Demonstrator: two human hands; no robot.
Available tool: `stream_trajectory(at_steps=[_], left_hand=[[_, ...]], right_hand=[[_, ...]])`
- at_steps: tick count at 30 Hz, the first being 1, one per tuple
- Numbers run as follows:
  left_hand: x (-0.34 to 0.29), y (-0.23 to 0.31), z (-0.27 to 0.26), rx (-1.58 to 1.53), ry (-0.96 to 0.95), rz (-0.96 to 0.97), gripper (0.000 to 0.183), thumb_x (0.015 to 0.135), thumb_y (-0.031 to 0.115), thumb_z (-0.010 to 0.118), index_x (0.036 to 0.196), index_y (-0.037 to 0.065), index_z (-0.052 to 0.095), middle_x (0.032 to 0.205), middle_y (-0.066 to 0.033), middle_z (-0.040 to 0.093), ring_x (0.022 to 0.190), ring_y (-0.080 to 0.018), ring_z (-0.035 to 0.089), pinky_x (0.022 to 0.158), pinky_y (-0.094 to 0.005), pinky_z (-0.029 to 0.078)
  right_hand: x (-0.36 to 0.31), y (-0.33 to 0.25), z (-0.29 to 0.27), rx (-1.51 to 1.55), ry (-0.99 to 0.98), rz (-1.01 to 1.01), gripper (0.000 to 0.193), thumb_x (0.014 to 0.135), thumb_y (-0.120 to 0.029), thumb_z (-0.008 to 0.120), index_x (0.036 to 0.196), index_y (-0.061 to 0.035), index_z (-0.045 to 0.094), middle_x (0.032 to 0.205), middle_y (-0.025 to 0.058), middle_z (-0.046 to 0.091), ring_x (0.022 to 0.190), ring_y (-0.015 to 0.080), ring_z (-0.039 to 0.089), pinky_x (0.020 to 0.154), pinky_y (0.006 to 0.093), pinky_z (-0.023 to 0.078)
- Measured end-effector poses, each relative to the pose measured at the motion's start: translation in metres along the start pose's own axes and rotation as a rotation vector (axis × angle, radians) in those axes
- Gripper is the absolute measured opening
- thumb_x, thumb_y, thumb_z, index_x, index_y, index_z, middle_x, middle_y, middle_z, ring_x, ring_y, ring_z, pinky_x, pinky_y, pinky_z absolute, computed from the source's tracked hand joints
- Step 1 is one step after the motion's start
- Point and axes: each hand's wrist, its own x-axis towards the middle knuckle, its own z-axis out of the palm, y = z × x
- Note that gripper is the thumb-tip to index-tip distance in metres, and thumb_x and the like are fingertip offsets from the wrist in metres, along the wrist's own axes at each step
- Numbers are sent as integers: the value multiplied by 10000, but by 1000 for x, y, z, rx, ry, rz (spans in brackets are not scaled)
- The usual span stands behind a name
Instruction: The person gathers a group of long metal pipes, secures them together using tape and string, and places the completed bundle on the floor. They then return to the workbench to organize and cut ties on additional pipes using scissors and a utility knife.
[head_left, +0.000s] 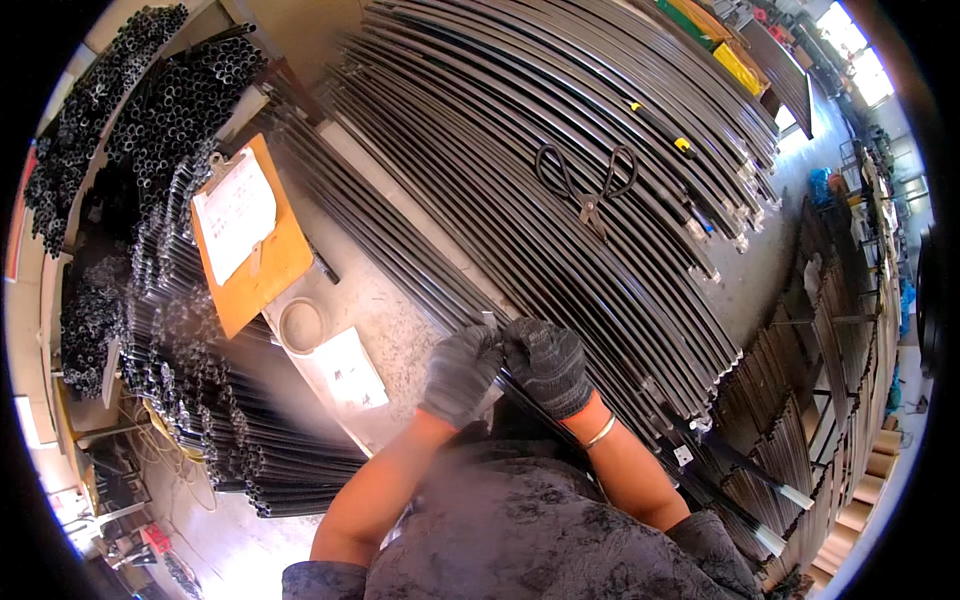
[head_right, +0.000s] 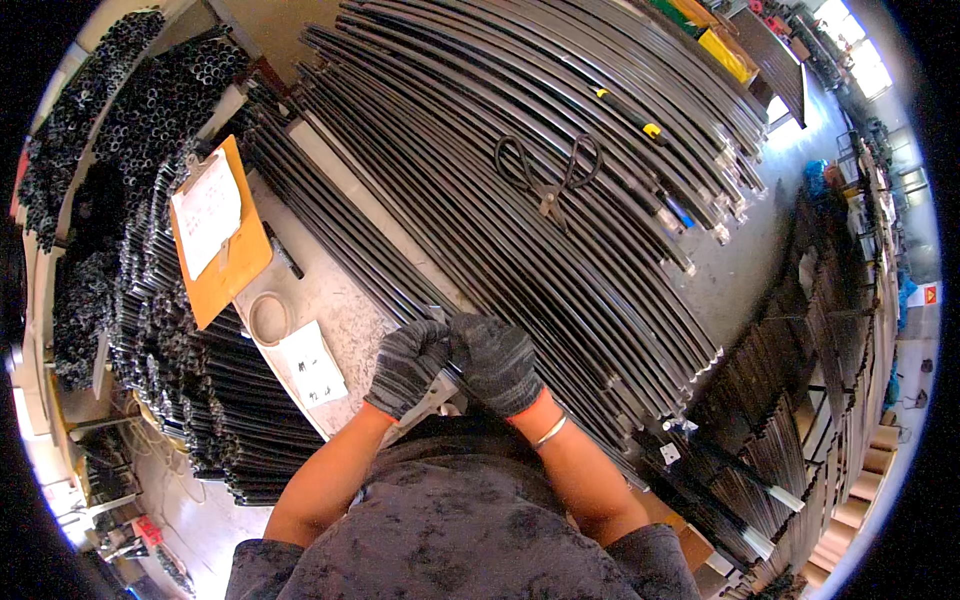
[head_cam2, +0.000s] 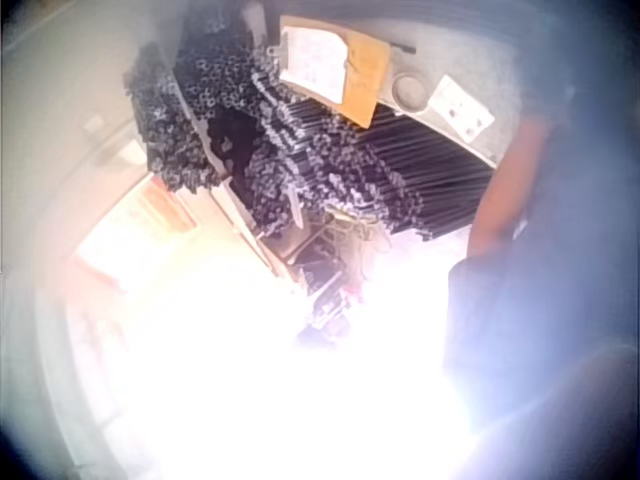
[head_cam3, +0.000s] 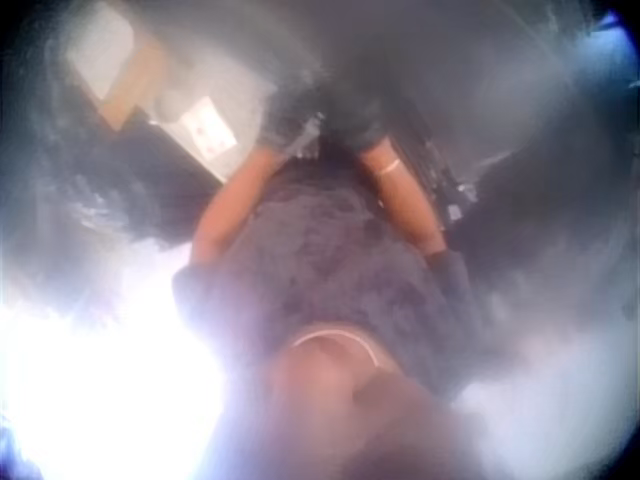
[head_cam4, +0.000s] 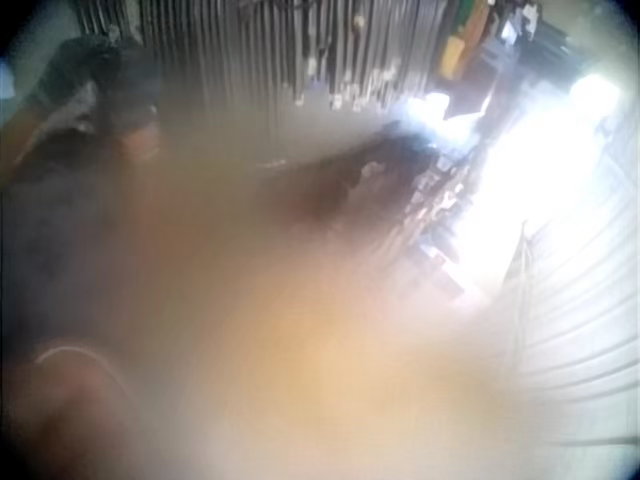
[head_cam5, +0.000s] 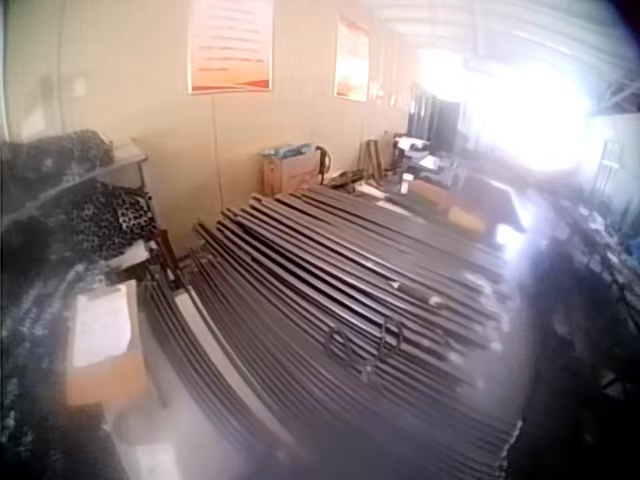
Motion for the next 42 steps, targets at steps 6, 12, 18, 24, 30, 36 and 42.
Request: stream_trajectory(at_steps=[6, 12, 18, 24, 30, 36, 42], left_hand=[[10, 17, -22, -324, -211, -407, 106, 839, 100, 647, 887, 11, 678, 713, 16, 620, 569, -66, 512, 496, -226, 400], [0, 16, -17, -844, -153, -601, 77, 838, 124, 655, 845, 50, 676, 641, 53, 563, 471, -44, 423, 420, -215, 316], [-6, 41, -18, -534, -125, -499, 101, 855, 125, 643, 889, 43, 691, 646, 39, 574, 482, -38, 434, 431, -222, 326], [-15, 22, -8, -228, 82, -136, 155, 854, 141, 645, 902, 0, 686, 712, -69, 667, 636, -130, 588, 598, -301, 482], [-13, 21, -12, -16, 132, -17, 179, 824, 168, 684, 778, -4, 671, 643, -102, 631, 547, -178, 549, 561, -327, 461], [-10, 12, -9, 92, 191, -10, 139, 804, 142, 680, 776, 6, 672, 657, -151, 621, 538, -226, 550, 552, -333, 456], [-1, -15, -18, 139, 194, 24, 90, 785, 96, 664, 770, 8, 681, 691, -145, 647, 597, -219, 615, 580, -331, 483]], right_hand=[[9, -10, -8, 91, -43, 44, 206, 724, -4, 679, 915, -52, 618, 876, 134, 643, 762, 320, 632, 667, 385, 520], [-5, -18, -9, 120, 22, 129, 305, 650, -77, 758, 929, -47, 638, 938, 146, 619, 820, 317, 626, 696, 375, 531], [-4, -17, 1, 0, 116, 30, 175, 662, -91, 709, 811, -63, 621, 849, 125, 604, 710, 308, 612, 605, 386, 510], [-3, -18, 6, -61, 104, 41, 148, 660, -95, 688, 784, -70, 611, 824, 119, 592, 662, 306, 604, 567, 397, 492], [8, -25, -4, -87, -21, 69, 142, 642, -30, 645, 779, -39, 608, 792, 158, 599, 623, 333, 587, 538, 400, 491], [11, -27, -4, -259, -129, 66, 243, 696, -216, 683, 868, -48, 648, 974, 194, 631, 827, 322, 627, 726, 407, 513], [25, -34, -13, -267, -343, 169, 248, 679, -164, 654, 864, 0, 635, 904, 233, 630, 762, 375, 614, 692, 440, 510]])
